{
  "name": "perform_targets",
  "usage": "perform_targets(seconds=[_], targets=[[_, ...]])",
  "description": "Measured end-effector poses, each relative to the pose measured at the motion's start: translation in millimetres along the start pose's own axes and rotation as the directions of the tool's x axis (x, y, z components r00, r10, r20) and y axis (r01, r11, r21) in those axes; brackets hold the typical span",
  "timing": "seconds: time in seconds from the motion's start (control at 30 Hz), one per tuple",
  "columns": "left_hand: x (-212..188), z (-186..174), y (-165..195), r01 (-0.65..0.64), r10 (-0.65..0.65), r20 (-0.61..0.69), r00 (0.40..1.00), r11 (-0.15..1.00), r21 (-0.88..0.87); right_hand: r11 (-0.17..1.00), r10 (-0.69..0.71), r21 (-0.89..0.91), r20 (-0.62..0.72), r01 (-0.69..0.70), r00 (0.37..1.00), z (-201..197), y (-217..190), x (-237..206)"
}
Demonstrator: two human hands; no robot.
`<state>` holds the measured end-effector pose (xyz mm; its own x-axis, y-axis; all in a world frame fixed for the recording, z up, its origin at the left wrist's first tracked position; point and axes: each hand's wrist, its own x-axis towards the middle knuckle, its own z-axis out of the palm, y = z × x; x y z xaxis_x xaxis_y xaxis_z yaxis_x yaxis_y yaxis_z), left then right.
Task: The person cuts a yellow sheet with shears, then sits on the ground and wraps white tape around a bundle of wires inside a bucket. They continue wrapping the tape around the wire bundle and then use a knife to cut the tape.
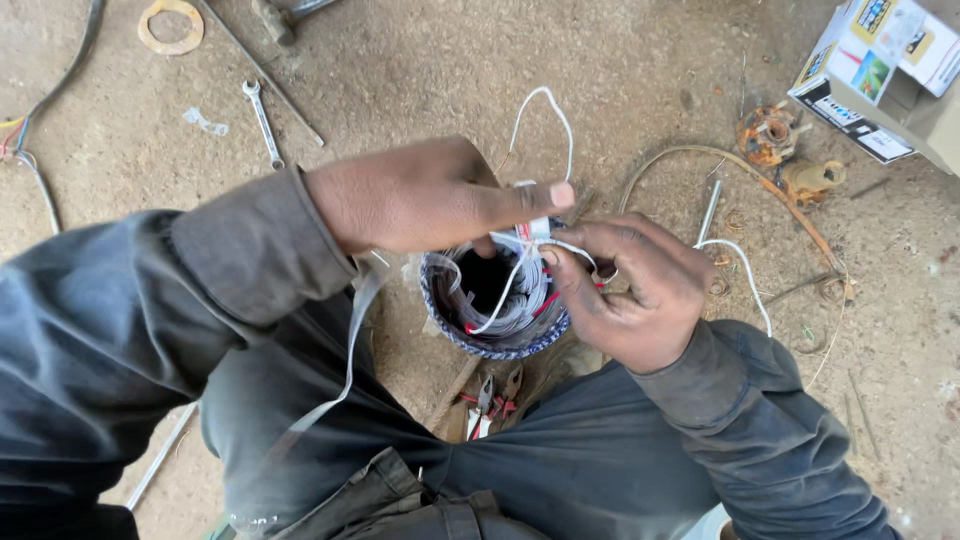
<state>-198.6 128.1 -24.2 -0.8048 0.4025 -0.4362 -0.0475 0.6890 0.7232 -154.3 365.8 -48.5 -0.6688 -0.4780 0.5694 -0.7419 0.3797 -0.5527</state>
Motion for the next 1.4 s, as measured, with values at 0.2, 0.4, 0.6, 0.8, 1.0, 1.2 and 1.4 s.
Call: perform_targets(seconds=[0.2, 0.4, 0.6, 0.8, 1.0, 1.2, 1.4], targets=[[10.1, 19.6, -7.9, -0.283, 0.231, -0.167, 0.958, 0.850, -0.445, 1.000, 0.017, -0.017, -0.039, -0.017, 0.999, 3.1, 3.7, -2.2], [10.1, 28.6, -10.6, -0.332, 0.239, -0.234, 0.942, 0.756, -0.564, 0.999, 0.031, -0.012, -0.021, -0.031, 0.999, 2.9, 4.7, -3.1], [6.9, 22.4, -5.1, -0.293, 0.274, -0.132, 0.952, 0.705, -0.646, 0.999, 0.037, 0.013, 0.020, -0.038, 0.999, -3.3, 7.1, 1.1], [-7.8, 29.9, -6.2, -0.368, 0.281, -0.243, 0.928, 0.603, -0.708, 0.987, 0.144, 0.060, 0.058, -0.148, 0.988, -6.4, 6.8, 2.2], [-30.4, 36.0, -2.1, -0.493, 0.261, -0.506, 0.822, 0.770, -0.404, 0.971, 0.216, 0.085, 0.094, -0.224, 0.972, -1.5, 1.5, 12.5], [-53.7, 51.1, 9.8, -0.400, 0.663, -0.559, 0.498, 0.747, 0.530, 0.957, 0.257, 0.118, 0.092, -0.266, 0.962, 4.5, -5.3, 17.4], [-66.1, 62.1, 12.8, -0.376, 0.724, -0.459, 0.515, 0.672, 0.638, 0.962, 0.244, 0.104, 0.083, -0.252, 0.966, 1.1, -0.9, 13.0]])
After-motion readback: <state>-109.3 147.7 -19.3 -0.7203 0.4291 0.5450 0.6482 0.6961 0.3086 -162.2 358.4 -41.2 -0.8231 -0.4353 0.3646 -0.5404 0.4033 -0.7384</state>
